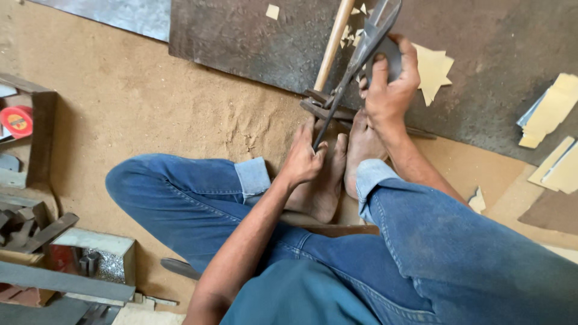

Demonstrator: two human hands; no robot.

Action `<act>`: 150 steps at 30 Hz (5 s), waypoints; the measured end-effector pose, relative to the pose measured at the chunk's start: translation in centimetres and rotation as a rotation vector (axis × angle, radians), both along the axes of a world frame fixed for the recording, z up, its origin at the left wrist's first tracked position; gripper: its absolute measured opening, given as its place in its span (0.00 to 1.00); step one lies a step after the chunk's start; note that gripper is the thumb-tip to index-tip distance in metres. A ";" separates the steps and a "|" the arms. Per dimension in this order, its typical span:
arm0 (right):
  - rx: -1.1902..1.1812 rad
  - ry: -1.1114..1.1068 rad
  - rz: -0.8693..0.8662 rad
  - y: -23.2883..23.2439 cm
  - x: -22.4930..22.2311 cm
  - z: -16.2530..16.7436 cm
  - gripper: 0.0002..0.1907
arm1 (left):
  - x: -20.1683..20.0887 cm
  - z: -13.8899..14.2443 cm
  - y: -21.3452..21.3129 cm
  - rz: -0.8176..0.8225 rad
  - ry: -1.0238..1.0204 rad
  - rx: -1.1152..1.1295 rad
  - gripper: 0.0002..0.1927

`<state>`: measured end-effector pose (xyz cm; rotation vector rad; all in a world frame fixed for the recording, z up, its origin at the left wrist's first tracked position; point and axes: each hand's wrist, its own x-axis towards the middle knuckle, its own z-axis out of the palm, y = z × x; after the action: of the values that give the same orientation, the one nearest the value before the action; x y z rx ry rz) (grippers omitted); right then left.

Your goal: The person sits on the floor and cuts thin metal sheets into small pieces using large hand shears, one sheet at a time. They position each sheet in the shears, make repeated cuts, and set the cut pieces and scraps aside on the metal plate and floor around them.

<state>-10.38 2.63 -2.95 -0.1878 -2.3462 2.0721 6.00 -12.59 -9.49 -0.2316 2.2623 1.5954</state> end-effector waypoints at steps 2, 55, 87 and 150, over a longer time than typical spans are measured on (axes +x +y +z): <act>-0.038 0.000 -0.027 -0.4 0.4 -0.4 0.14 | -0.2 0.1 0.0 -0.019 0.013 -0.067 0.41; 0.425 0.072 0.462 7.4 -0.5 10.1 0.17 | -12.0 15.5 0.7 -0.046 0.522 -0.321 0.25; -0.601 -0.199 -0.097 9.4 3.4 4.6 0.21 | -12.1 13.1 4.6 0.051 0.091 0.144 0.22; -0.544 -0.032 -0.058 8.9 -10.4 2.1 0.26 | -2.0 2.0 -0.8 0.013 0.089 -0.435 0.12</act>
<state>-20.82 11.53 -0.85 -0.2845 -1.7064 2.6367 3.95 -13.41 -7.48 -0.2898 2.6615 1.1186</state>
